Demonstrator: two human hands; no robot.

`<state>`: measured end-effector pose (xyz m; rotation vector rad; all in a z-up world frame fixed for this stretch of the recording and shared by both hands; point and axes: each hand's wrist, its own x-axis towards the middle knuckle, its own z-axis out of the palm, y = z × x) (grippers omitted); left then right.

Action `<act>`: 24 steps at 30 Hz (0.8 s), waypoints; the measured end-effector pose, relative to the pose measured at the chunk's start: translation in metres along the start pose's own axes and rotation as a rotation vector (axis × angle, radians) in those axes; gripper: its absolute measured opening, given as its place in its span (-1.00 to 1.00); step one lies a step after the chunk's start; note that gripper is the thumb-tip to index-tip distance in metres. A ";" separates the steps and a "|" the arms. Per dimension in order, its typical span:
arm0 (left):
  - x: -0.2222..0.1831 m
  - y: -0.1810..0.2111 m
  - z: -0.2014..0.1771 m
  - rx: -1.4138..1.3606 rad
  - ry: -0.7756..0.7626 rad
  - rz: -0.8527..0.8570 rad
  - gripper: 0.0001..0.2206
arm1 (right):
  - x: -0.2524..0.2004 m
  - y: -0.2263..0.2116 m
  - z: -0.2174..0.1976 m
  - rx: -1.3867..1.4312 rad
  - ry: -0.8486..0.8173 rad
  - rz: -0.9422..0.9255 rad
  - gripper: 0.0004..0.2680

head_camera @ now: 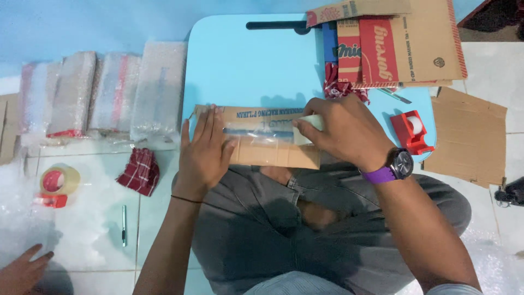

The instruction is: Packaging a small electronic device with bubble wrap and cardboard, then sealing it with tape.

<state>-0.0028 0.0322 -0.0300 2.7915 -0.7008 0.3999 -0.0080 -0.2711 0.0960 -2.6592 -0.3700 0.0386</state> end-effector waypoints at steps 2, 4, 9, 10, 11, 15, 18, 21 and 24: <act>0.001 0.000 0.001 0.021 -0.037 -0.018 -0.35 | 0.003 0.001 -0.001 -0.021 -0.003 0.003 -0.76; -0.005 0.003 0.000 0.038 -0.088 -0.052 -0.32 | 0.000 0.000 0.000 -0.037 -0.029 0.003 -0.75; 0.000 -0.006 -0.010 -0.102 -0.264 -0.065 -0.15 | -0.001 0.005 -0.014 0.206 -0.064 -0.015 -0.71; 0.003 -0.007 -0.011 -0.102 -0.261 -0.074 -0.15 | -0.006 0.013 -0.014 0.204 -0.069 -0.022 -0.71; 0.007 -0.009 -0.013 -0.100 -0.358 -0.079 -0.06 | -0.010 0.021 -0.014 0.280 -0.056 -0.018 -0.76; 0.014 0.002 -0.030 -0.027 -0.339 -0.055 0.06 | -0.021 0.057 0.008 0.508 0.026 -0.051 -0.68; 0.009 0.001 -0.017 -0.006 -0.333 -0.071 0.09 | -0.025 0.075 0.026 0.610 0.083 -0.064 -0.65; 0.017 0.000 -0.015 0.013 -0.368 -0.091 0.15 | -0.024 0.077 0.032 0.636 0.147 -0.108 -0.67; 0.016 0.019 -0.026 0.021 -0.434 -0.196 0.14 | -0.027 0.069 0.033 0.699 0.201 -0.094 -0.68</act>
